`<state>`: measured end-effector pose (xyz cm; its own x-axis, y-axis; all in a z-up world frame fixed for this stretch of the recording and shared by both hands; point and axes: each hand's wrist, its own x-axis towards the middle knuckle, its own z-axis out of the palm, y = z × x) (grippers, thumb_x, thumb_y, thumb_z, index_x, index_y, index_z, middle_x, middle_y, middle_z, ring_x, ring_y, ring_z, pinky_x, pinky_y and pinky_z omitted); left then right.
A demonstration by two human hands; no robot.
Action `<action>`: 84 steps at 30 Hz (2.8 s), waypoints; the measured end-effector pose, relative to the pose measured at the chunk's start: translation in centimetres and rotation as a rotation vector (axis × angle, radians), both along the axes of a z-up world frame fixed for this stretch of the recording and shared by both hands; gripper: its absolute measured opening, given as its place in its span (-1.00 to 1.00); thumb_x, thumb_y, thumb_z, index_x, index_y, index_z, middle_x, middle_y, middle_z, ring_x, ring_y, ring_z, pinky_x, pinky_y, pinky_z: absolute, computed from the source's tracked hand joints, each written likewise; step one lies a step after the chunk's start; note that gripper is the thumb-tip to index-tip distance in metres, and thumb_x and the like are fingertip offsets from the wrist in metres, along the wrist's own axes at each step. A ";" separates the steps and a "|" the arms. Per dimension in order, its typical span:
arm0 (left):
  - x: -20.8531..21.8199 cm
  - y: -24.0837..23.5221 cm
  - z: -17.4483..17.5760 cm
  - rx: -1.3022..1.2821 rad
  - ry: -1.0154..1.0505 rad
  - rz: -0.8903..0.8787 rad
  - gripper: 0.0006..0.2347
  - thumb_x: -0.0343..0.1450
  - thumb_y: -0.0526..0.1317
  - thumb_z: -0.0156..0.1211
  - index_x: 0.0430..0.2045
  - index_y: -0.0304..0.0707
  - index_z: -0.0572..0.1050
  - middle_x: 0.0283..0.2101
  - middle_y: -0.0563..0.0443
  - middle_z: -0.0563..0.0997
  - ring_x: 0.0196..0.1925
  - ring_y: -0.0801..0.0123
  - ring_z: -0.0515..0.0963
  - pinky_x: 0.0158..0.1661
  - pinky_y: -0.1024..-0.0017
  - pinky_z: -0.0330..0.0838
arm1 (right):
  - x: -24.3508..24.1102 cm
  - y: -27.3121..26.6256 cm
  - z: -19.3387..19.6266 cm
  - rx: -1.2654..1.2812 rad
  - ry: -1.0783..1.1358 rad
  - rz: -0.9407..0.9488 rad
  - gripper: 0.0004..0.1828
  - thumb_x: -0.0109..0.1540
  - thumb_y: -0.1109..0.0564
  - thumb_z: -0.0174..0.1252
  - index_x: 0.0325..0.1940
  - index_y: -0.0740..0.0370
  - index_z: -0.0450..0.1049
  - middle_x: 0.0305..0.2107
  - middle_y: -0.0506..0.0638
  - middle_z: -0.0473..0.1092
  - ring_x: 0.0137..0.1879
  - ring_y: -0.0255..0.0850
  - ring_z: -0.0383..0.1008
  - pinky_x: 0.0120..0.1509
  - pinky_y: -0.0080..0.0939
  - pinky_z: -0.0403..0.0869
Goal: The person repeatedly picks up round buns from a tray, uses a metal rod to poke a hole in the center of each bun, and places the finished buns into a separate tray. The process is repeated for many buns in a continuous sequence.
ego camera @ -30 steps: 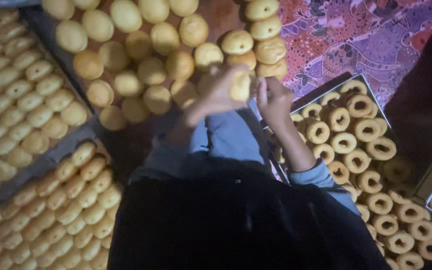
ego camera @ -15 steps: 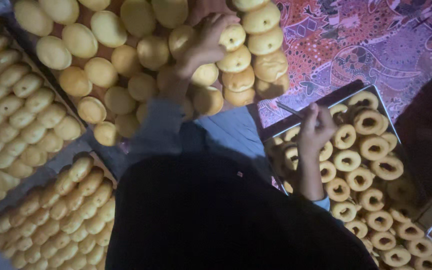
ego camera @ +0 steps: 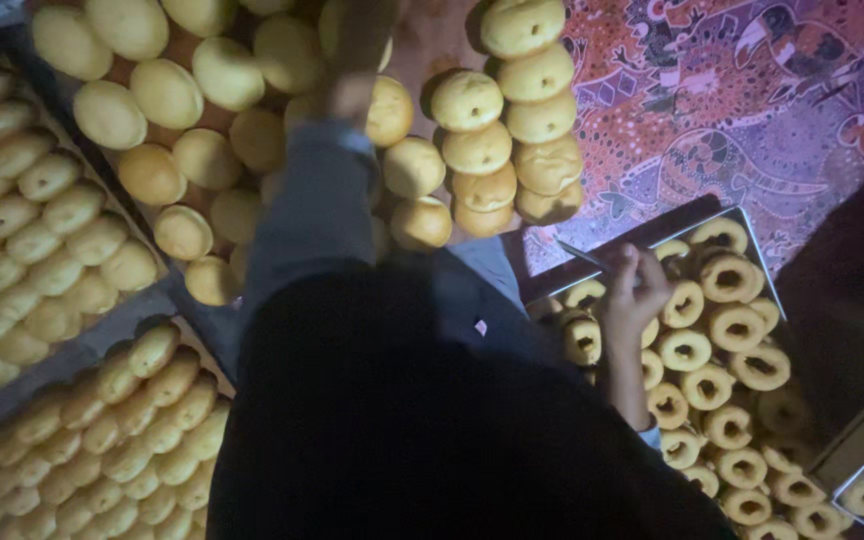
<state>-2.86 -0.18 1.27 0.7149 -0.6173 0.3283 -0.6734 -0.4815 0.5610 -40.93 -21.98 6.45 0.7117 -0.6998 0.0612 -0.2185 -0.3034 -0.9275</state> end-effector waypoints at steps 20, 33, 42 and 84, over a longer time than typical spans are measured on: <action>-33.3 11.8 10.6 -1.505 1.171 -0.103 -0.55 0.47 -0.29 0.19 0.28 -0.28 0.25 0.20 -0.19 0.44 0.27 0.06 0.47 0.24 0.04 0.44 | -3.0 14.8 9.7 -0.125 -0.416 0.227 -0.77 0.51 0.20 0.03 -0.19 0.38 0.44 -0.37 0.04 0.41 -0.31 -0.28 0.37 -0.19 -0.28 0.36; -38.6 15.7 12.1 -1.178 0.880 0.175 -0.76 0.43 -0.34 0.36 -0.08 -0.52 0.56 -0.08 -0.12 0.65 -0.04 0.34 0.63 0.06 0.36 0.54 | -4.2 22.4 10.8 -0.499 -0.390 0.627 -0.84 0.41 0.25 0.14 -0.26 0.33 0.48 -0.56 0.10 0.45 -0.50 -0.14 0.49 -0.36 -0.17 0.43; -38.2 15.7 11.2 -1.367 1.087 0.189 -0.80 0.49 -0.29 0.26 -0.13 -0.53 0.55 -0.09 -0.19 0.67 -0.09 0.30 0.66 -0.04 0.35 0.57 | -3.7 21.5 10.6 -0.379 -0.365 0.699 -0.78 0.40 0.24 0.13 -0.33 0.33 0.49 -0.59 0.06 0.42 -0.53 -0.13 0.48 -0.41 -0.17 0.40; -4.0 3.1 5.7 -0.027 0.362 -0.013 -0.57 0.30 -0.34 0.29 0.09 -0.09 0.46 0.13 0.05 0.60 0.25 0.12 0.56 0.29 0.30 0.41 | 0.8 -1.0 5.7 -0.039 -0.225 -0.081 -0.61 0.52 0.12 0.07 -0.36 0.38 0.40 -0.51 -0.07 0.34 -0.42 -0.39 0.27 -0.35 -0.34 0.21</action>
